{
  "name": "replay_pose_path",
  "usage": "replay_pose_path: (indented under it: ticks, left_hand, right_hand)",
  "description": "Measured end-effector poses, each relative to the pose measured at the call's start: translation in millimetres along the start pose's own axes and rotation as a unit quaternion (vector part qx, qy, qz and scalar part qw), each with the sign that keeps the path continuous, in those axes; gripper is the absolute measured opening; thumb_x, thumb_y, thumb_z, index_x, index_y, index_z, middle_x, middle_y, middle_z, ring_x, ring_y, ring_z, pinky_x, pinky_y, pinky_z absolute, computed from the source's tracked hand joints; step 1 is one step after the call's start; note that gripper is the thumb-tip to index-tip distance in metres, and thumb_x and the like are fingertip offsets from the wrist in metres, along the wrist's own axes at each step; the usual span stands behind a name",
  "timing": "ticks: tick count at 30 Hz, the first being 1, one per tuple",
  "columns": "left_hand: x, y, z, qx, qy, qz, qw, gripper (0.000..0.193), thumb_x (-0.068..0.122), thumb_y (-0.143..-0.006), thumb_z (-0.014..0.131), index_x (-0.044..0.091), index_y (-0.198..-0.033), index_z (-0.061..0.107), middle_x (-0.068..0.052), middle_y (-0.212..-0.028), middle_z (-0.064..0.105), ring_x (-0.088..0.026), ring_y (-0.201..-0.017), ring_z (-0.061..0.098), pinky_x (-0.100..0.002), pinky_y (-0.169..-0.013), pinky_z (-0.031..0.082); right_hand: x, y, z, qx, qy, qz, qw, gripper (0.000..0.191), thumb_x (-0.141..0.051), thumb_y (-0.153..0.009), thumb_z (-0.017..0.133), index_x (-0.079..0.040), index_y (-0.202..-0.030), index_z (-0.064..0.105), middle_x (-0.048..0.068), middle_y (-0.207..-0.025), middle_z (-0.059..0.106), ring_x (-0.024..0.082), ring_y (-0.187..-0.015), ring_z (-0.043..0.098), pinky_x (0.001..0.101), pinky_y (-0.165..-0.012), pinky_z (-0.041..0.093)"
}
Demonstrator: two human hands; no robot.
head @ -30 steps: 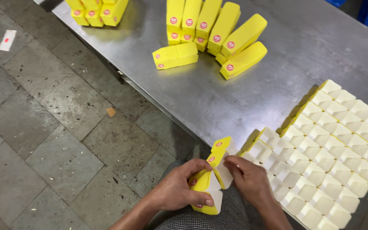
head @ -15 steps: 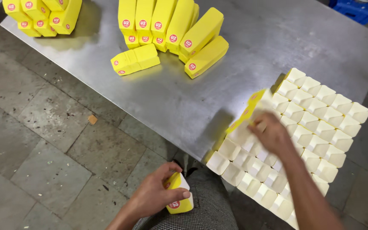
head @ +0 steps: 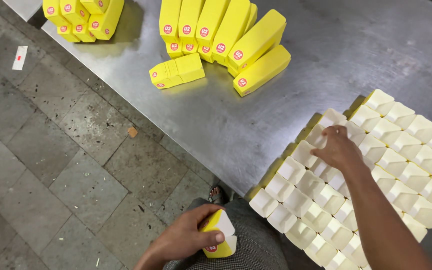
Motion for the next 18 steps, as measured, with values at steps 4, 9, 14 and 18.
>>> replay_pose_path:
  ticks: [4, 9, 14, 18]
  left_hand:
    - [5.6, -3.2, 2.4, -0.012, 0.066, 0.007, 0.998, 0.072, 0.028, -0.076, 0.082, 0.004, -0.138, 0.057, -0.009, -0.116, 0.071, -0.017, -0.108, 0.067, -0.033, -0.097, 0.054]
    - [22.2, -13.5, 2.9, 0.035, -0.08, 0.016, 0.996, 0.072, 0.031, -0.071, 0.086, 0.005, -0.133, 0.059, -0.007, -0.114, 0.073, -0.014, -0.105, 0.07, -0.031, -0.093, 0.056]
    - [35.3, -11.2, 4.3, -0.013, -0.071, 0.066, 0.995, 0.069, 0.03, -0.074, 0.084, 0.0, -0.132, 0.062, -0.009, -0.111, 0.073, -0.016, -0.101, 0.07, -0.031, -0.087, 0.058]
    - [35.8, -9.0, 1.8, 0.014, -0.059, 0.026, 0.998, 0.074, 0.031, -0.073, 0.086, 0.001, -0.133, 0.057, -0.008, -0.109, 0.074, -0.015, -0.098, 0.072, -0.029, -0.085, 0.059]
  right_hand:
    - [-40.1, 71.0, 10.0, -0.021, -0.184, -0.011, 0.983, 0.044, -0.033, -0.094, 0.072, -0.013, -0.132, 0.065, 0.01, -0.123, 0.072, 0.025, -0.104, 0.072, 0.0388, -0.093, 0.056]
    - [-104.2, 211.7, 72.8, -0.406, -0.431, -0.198, 0.782, 0.027, -0.012, -0.088, 0.08, -0.009, -0.114, 0.074, -0.001, -0.083, 0.07, 0.005, -0.061, 0.06, 0.0232, -0.053, 0.051]
    - [-102.4, 220.1, 93.9, -0.417, -0.5, -0.115, 0.75, 0.024, -0.021, -0.099, 0.066, 0.0, -0.097, 0.078, 0.001, -0.06, 0.065, 0.008, -0.042, 0.056, 0.0234, -0.044, 0.047]
    - [-111.9, 226.8, 88.3, -0.319, -0.496, -0.103, 0.801, 0.025, -0.022, -0.1, 0.064, -0.002, -0.098, 0.078, 0.004, -0.061, 0.064, 0.01, -0.044, 0.056, 0.0263, -0.044, 0.045]
Point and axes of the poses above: each hand's wrist, its own y-axis away from the middle knuckle, its own z-axis out of the palm, x = y × z, the point moved 4 cm from there along -y, towards the middle knuckle
